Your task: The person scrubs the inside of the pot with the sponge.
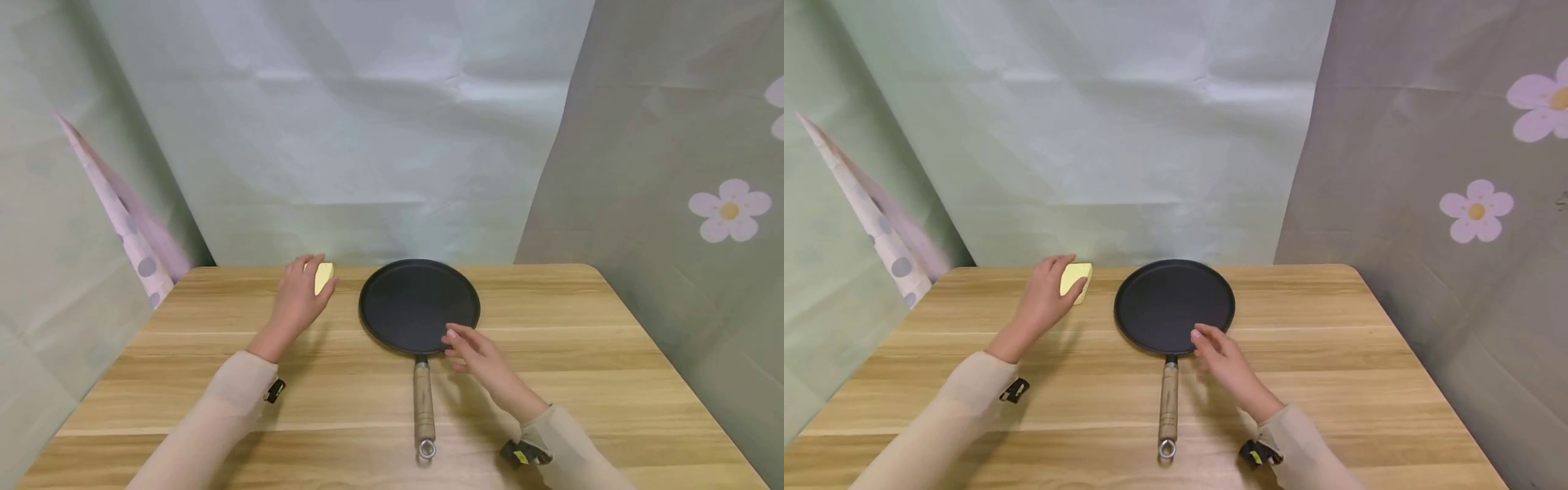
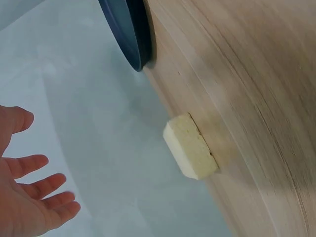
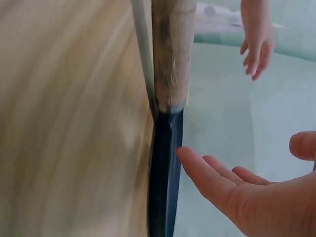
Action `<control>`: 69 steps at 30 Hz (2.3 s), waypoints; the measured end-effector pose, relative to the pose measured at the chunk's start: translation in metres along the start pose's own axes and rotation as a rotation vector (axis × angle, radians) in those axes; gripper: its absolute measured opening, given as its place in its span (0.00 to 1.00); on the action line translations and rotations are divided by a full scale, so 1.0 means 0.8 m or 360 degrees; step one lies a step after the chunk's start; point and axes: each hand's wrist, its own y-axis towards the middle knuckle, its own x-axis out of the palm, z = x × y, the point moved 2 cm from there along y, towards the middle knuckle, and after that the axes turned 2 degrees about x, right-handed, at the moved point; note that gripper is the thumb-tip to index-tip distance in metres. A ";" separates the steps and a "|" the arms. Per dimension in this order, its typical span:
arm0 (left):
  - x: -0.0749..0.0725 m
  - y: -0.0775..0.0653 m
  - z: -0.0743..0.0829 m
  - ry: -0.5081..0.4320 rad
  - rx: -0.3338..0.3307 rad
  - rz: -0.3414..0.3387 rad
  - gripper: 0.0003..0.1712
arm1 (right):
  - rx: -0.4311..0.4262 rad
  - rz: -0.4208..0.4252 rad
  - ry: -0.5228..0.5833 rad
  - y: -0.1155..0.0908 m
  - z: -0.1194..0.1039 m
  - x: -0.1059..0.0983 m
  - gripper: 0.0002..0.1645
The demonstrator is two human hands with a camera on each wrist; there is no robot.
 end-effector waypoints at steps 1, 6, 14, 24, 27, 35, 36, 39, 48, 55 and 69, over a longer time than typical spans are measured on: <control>0.000 0.001 -0.003 -0.0011 -0.0008 -0.0001 0.30 | 0.0020 -0.0024 0.0026 -0.001 0.001 0.001 0.33; 0.000 0.007 -0.018 -0.0059 -0.0059 -0.0049 0.30 | 0.0111 -0.0122 0.0125 -0.006 0.005 0.005 0.37; 0.007 0.020 -0.041 -0.0110 -0.0169 -0.0188 0.31 | 0.0291 -0.0192 0.0277 -0.010 0.016 0.012 0.40; 0.032 0.035 -0.063 -0.0193 -0.0242 -0.0446 0.35 | 0.0420 -0.0199 0.0352 -0.017 0.028 0.028 0.35; 0.043 0.037 -0.073 -0.0176 -0.0240 -0.0509 0.36 | 0.0432 -0.0183 0.0360 -0.019 0.029 0.033 0.33; 0.066 0.036 -0.097 -0.0079 -0.0201 -0.0614 0.37 | 0.0401 -0.0217 0.0387 -0.026 0.031 0.041 0.33; 0.068 0.035 -0.100 -0.0065 -0.0199 -0.0631 0.37 | 0.0397 -0.0222 0.0383 -0.027 0.031 0.043 0.33; 0.075 0.033 -0.105 -0.0025 -0.0201 -0.0714 0.37 | 0.0392 -0.0227 0.0368 -0.030 0.033 0.047 0.34; 0.087 0.024 -0.110 0.0020 -0.0250 -0.0931 0.40 | 0.0336 -0.0197 0.0263 -0.033 0.035 0.054 0.39; 0.090 0.021 -0.111 0.0021 -0.0229 -0.0939 0.39 | 0.0329 -0.0179 0.0202 -0.034 0.034 0.056 0.41; 0.092 0.019 -0.112 -0.0001 -0.0249 -0.0926 0.40 | 0.0339 -0.0160 0.0191 -0.032 0.034 0.056 0.41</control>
